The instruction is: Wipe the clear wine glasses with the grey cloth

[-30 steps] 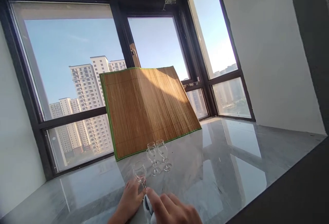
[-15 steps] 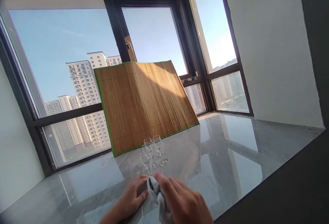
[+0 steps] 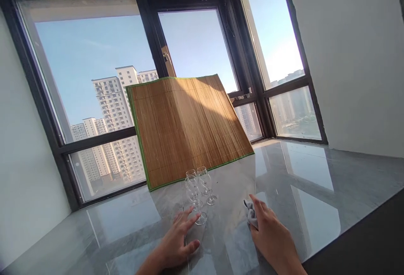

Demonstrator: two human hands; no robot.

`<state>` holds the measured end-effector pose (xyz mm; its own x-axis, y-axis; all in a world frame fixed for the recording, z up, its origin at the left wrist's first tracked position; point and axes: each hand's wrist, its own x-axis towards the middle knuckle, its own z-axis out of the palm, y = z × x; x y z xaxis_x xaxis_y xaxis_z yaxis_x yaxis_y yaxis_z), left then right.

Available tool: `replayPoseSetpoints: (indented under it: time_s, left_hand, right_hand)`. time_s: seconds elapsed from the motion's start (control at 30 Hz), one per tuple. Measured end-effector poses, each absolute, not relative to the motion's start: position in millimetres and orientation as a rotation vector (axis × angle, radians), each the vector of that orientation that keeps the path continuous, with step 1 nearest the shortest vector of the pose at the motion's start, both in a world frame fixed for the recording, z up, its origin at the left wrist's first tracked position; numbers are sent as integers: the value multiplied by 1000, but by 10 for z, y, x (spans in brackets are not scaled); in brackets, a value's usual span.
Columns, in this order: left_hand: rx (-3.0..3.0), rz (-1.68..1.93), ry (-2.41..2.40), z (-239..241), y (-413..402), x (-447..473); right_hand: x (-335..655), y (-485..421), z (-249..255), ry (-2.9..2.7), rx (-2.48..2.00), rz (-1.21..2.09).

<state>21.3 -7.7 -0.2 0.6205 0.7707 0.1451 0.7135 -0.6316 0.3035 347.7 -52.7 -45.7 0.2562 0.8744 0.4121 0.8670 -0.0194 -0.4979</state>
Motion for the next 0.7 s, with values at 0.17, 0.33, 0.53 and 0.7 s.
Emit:
replayPoseSetpoints:
  time_s: [0.17, 0.33, 0.53, 0.7]
  left_hand:
    - [2628, 294, 1175, 55, -94, 264]
    - [2640, 458, 1234, 96, -148, 266]
    - [2643, 522, 1333, 74, -128, 191]
    - [2559, 530, 1643, 28, 60, -61]
  right_hand:
    - [3409, -553, -450, -1663, -1778, 19]
    - [3476, -462, -593, -1474, -1783, -157]
    - [3508, -437, -630, -1588, -1680, -128]
    - [3514, -485, -596, -1722, -1596, -106]
